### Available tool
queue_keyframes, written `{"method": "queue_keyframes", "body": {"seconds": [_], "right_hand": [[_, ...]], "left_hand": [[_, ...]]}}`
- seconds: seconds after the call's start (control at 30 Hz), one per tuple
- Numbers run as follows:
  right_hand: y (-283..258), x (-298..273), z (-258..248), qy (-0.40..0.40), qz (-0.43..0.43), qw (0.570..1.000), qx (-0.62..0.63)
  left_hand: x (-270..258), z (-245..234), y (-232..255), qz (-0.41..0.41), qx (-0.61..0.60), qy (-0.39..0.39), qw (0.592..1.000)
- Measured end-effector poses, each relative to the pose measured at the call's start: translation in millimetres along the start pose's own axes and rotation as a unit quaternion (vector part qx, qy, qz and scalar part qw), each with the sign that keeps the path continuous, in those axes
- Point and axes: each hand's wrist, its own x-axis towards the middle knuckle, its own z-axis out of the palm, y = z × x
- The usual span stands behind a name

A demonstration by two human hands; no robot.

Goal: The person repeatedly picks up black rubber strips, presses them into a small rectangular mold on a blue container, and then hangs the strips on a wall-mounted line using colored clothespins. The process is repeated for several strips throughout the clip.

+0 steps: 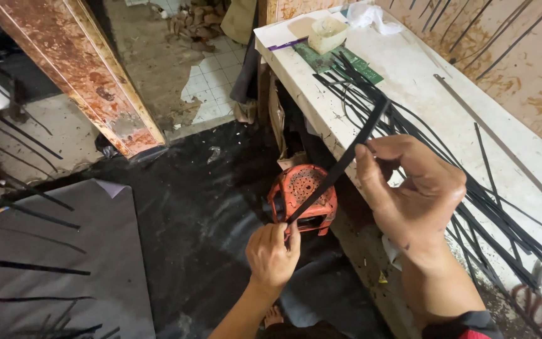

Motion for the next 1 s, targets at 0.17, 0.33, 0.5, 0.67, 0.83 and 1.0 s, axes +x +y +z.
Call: {"method": "queue_keyframes", "body": {"seconds": [0.17,0.33,0.5,0.67,0.83,1.0], "right_hand": [[19.7,-14.3,-6.6,0.025,-0.002,0.999,0.021],[31.0,-28.4,-12.9,0.088,0.018,0.996,0.007],[53.1,-40.9,-13.4,0.149,0.034,0.988,-0.013],[75.1,-41.2,-10.1,0.182,0.042,0.982,-0.002],[112.4,-39.9,-9.6,0.197,0.058,0.978,-0.026],[148.7,-22.0,-10.2,0.21,0.085,0.974,-0.022]], "left_hand": [[11.4,-8.9,-7.7,0.017,-0.009,0.01,1.0],[16.0,-8.4,-19.4,0.032,-0.017,0.026,0.999],[40.3,-15.0,-28.0,0.065,0.0,0.048,0.997],[79.8,-19.4,-31.0,0.083,-0.003,0.08,0.993],[138.9,-24.4,-16.3,0.111,-0.012,0.1,0.989],[204.9,-23.1,6.8,0.172,-0.006,0.117,0.978]]}}
